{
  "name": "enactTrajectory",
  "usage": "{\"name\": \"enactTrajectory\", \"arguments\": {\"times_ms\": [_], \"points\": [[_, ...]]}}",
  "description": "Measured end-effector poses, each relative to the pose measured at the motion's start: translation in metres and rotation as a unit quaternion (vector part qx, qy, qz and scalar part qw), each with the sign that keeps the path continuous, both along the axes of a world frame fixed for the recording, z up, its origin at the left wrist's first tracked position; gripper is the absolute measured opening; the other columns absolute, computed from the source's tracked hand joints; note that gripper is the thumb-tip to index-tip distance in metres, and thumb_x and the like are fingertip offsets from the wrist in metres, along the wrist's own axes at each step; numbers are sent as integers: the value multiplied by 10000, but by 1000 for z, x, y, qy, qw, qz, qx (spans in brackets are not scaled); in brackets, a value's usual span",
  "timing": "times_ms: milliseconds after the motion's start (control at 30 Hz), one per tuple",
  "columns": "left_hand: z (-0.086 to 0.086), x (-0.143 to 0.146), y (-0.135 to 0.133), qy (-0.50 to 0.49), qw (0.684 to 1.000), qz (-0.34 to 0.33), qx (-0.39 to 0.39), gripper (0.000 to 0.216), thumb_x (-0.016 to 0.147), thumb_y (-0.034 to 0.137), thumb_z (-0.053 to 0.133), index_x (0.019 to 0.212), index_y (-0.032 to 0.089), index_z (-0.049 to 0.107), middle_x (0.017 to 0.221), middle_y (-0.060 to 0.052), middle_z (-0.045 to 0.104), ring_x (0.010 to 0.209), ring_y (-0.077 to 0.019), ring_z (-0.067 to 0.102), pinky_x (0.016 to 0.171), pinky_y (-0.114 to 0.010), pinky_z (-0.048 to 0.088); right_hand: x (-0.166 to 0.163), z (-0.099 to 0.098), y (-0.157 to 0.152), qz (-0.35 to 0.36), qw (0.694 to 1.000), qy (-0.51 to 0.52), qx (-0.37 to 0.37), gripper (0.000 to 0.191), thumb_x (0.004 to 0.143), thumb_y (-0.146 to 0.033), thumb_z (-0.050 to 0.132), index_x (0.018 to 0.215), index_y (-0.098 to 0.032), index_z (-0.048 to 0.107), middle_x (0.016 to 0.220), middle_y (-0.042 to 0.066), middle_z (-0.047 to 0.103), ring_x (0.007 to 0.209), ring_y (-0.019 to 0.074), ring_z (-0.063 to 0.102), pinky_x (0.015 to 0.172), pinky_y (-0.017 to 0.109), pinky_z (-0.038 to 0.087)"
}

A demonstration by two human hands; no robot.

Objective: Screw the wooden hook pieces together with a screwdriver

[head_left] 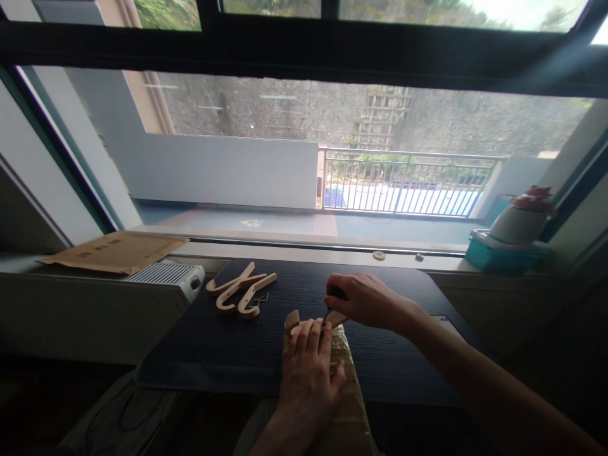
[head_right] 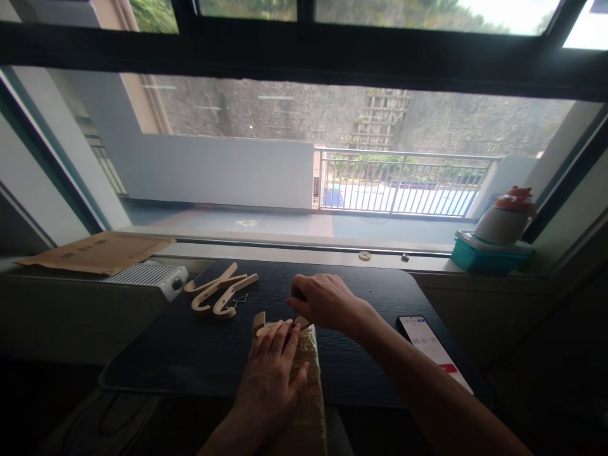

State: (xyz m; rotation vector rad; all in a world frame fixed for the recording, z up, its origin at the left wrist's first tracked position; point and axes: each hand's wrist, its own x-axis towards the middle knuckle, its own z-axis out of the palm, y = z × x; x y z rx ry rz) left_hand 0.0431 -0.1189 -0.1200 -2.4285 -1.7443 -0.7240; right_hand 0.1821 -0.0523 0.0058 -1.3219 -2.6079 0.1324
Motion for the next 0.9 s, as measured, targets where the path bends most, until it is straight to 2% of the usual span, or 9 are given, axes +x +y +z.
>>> {"name": "enactTrajectory", "arguments": {"times_ms": [200, 400, 500, 667, 900], "points": [[2, 0, 0, 2, 1000, -10, -20, 561, 822, 404, 467, 1314, 133, 472, 1336, -123, 469, 1254, -289, 351, 1075, -447, 235, -11, -19, 1, -43, 997, 45, 45, 259, 857, -416, 476, 1015, -218, 529, 770, 18, 640, 611, 130, 528, 538, 232, 268], [-1, -1, -5, 7, 1000, -8, -18, 586, 832, 432, 437, 1343, 145, 428, 1368, -117, 431, 1282, -283, 320, 1089, -453, 208, -18, -29, 1, -88, 990, 81, 77, 301, 850, -432, 486, 1044, -202, 498, 722, 16, 622, 551, 125, 490, 510, 234, 257], [0, -1, -6, 3, 1000, -7, -21, 589, 829, 429, 437, 1340, 136, 433, 1368, -121, 433, 1284, -284, 321, 1091, -449, 207, -16, -29, 1, -68, 990, 101, 77, 280, 857, -409, 481, 1033, -193, 514, 771, 27, 633, 608, 131, 522, 535, 234, 283], [1, 0, -3, -5, 1000, -5, -21, 563, 826, 420, 429, 1319, 150, 468, 1350, -118, 463, 1269, -288, 356, 1077, -460, 234, -11, -28, 10, -7, 990, 137, 33, 249, 872, -347, 461, 1055, -194, 532, 808, 32, 652, 670, 125, 563, 590, 226, 331], [5, 0, -3, 4, 1000, -2, -31, 565, 813, 385, 447, 1313, 125, 478, 1349, -133, 468, 1274, -291, 357, 1081, -451, 234, -13, -33, 18, -30, 989, 137, 39, 212, 861, -361, 486, 934, -177, 560, 742, 30, 636, 619, 116, 533, 564, 221, 318]]}}
